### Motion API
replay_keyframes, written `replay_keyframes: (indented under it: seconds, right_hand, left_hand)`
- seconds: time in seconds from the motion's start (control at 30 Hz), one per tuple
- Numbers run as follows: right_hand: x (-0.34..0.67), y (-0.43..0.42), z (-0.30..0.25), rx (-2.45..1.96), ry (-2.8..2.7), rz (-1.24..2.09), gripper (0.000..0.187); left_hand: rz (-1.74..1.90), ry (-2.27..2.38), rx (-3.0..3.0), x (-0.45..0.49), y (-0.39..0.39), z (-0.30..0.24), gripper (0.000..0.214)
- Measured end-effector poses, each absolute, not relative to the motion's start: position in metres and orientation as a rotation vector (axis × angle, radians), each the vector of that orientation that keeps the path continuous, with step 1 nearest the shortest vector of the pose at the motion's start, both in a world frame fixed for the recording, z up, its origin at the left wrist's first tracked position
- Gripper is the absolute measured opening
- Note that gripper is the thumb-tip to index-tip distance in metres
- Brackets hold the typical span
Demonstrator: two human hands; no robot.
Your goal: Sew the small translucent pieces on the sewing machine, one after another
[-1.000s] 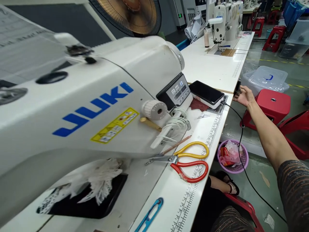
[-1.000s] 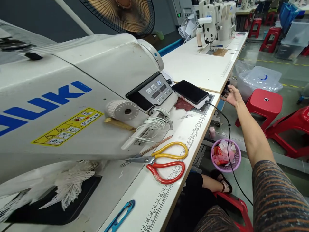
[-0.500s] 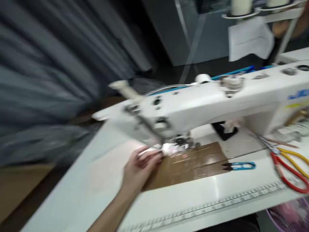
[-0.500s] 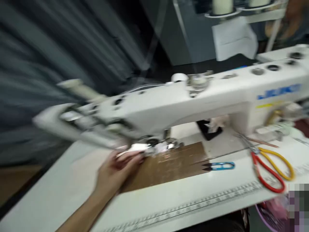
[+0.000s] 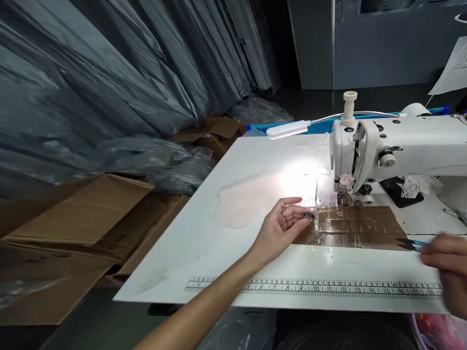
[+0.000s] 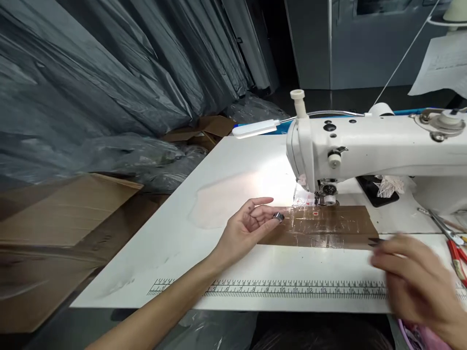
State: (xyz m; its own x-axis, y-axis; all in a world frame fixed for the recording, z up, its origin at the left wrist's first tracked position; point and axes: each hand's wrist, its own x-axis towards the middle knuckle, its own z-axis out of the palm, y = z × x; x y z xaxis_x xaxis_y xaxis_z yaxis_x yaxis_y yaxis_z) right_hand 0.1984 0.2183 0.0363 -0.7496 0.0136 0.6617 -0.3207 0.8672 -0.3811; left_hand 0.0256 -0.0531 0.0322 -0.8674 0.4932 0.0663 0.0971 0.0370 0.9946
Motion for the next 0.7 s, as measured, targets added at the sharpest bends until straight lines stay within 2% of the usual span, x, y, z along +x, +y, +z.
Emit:
replay_keyframes:
  seconds: [0.1, 0.13, 0.23, 0.3, 0.47, 0.57, 0.7]
  right_hand:
    - [0.167, 0.164, 0.049, 0.513, -2.361, 1.093, 0.055]
    - [0.152, 0.15, 0.053, 0.524, -2.393, 1.271, 0.055]
    - [0.112, 0.121, 0.061, 0.35, -2.659, 1.739, 0.036]
    - [0.097, 0.111, 0.061, 0.263, -2.733, 2.089, 0.044]
    - [0.096, 0.099, 0.05, 0.019, -2.351, 2.677, 0.034]
    - [0.104, 0.099, 0.045, -0.1, -2.111, 2.839, 0.04]
    - [0.111, 0.105, 0.042, -0.215, -2.066, 2.738, 0.043]
  left_hand:
    - [1.948, 1.96, 0.601, 0.042, -0.063, 0.042, 0.039]
    - [1.965, 1.937, 0.593, 0.048, -0.066, 0.043, 0.039]
    - [1.999, 1.91, 0.539, 0.063, -0.074, 0.044, 0.043]
    - [2.011, 1.939, 0.508, 0.072, -0.078, 0.042, 0.048]
    - [2.073, 2.075, 0.542, 0.097, -0.079, 0.037, 0.06]
    - [2.175, 2.066, 0.497, 0.115, -0.07, 0.035, 0.06]
    - [2.374, 1.914, 0.328, 0.138, -0.05, 0.028, 0.059]
